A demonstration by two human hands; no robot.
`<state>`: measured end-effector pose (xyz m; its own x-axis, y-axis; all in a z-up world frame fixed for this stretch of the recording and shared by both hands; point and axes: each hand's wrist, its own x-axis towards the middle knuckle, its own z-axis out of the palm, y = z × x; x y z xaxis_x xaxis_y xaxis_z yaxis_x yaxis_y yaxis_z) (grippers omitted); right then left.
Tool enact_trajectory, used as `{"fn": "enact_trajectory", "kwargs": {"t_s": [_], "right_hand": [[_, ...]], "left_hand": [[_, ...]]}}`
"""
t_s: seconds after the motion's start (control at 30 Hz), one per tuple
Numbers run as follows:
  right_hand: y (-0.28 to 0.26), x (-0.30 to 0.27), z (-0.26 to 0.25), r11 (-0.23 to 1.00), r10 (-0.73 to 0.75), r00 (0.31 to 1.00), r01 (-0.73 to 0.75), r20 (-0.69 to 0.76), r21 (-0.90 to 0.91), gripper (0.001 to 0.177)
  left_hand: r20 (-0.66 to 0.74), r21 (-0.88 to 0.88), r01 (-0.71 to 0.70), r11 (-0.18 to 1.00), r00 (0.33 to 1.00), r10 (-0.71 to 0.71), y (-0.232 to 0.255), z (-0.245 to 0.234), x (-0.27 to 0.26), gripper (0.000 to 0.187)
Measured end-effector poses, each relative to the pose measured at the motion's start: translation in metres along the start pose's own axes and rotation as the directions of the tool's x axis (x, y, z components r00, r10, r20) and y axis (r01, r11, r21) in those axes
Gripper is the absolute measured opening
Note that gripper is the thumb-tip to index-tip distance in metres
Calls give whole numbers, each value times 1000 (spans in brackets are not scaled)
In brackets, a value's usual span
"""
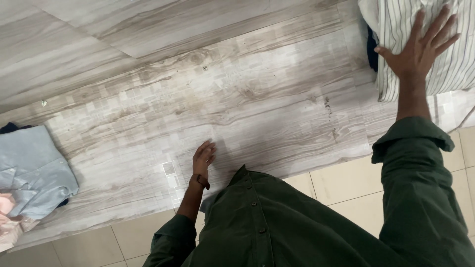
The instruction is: Folding several items of clothing on a flat surface.
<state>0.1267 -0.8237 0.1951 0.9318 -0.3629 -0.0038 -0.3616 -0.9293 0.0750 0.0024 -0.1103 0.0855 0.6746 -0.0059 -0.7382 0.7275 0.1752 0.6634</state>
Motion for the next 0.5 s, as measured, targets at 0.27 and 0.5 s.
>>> {"fn": "enact_trajectory", "kwargs": {"t_s": [0.27, 0.5], "right_hand": [[-38, -29, 63, 986, -61, 996, 71, -73, 151, 108], [-36, -41, 19, 976, 20, 998, -8, -53, 217, 75]], "left_hand": [[16, -3, -21, 1000, 1000, 21, -9, -2, 1, 48], [6, -23, -32, 999, 999, 32, -33, -18, 9, 46]]}}
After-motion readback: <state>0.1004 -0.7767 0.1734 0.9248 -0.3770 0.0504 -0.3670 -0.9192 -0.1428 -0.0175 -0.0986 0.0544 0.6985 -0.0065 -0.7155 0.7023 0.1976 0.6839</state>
